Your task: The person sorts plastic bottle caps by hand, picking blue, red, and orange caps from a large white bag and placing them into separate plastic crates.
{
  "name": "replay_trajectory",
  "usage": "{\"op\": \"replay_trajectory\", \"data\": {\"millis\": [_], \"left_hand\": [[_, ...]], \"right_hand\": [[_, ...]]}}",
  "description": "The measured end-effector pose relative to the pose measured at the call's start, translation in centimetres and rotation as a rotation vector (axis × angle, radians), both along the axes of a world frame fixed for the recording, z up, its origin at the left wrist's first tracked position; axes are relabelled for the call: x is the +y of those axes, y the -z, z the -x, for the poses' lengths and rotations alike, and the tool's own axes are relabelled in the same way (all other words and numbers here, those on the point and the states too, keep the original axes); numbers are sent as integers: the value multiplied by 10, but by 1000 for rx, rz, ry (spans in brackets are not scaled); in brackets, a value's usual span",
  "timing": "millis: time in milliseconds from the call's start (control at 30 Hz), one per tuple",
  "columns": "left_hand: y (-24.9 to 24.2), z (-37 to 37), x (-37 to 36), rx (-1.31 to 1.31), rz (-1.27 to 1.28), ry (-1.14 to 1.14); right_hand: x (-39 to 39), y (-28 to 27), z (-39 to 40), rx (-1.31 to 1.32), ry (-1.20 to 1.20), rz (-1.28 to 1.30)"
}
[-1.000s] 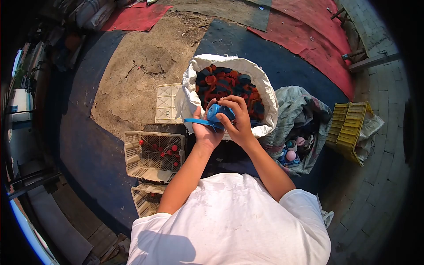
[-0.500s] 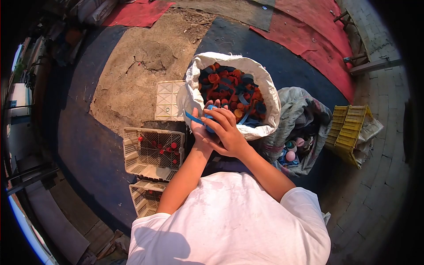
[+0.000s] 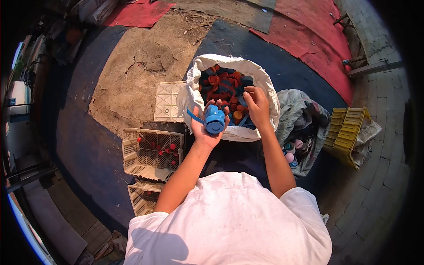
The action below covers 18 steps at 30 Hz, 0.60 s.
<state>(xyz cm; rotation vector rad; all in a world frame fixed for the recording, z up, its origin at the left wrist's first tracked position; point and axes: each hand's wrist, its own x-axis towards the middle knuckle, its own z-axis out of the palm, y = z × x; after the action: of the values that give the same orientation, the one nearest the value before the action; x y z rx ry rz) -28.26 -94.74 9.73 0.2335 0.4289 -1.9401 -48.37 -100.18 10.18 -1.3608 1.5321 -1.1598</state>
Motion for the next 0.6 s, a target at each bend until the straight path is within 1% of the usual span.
{"op": "replay_trajectory", "data": {"millis": [33, 100, 200, 300, 333, 433, 600], "left_hand": [[0, 0, 0, 10, 2, 10], [2, -1, 2, 8, 6, 21], [4, 1, 2, 12, 14, 31], [0, 5, 4, 2, -18, 31], [-2, 6, 4, -3, -33, 27], [-5, 6, 4, -28, -34, 22], [-10, 8, 8, -129, -52, 26]], "right_hand": [[-13, 13, 11, 209, -5, 24], [-37, 29, 20, 361, 29, -147], [-68, 73, 20, 611, -45, 163], [-80, 80, -2, 862, -87, -289], [-88, 83, -4, 842, -86, -394], [-93, 88, -4, 867, -40, -463], [-84, 109, 3, 802, 43, -403]]}}
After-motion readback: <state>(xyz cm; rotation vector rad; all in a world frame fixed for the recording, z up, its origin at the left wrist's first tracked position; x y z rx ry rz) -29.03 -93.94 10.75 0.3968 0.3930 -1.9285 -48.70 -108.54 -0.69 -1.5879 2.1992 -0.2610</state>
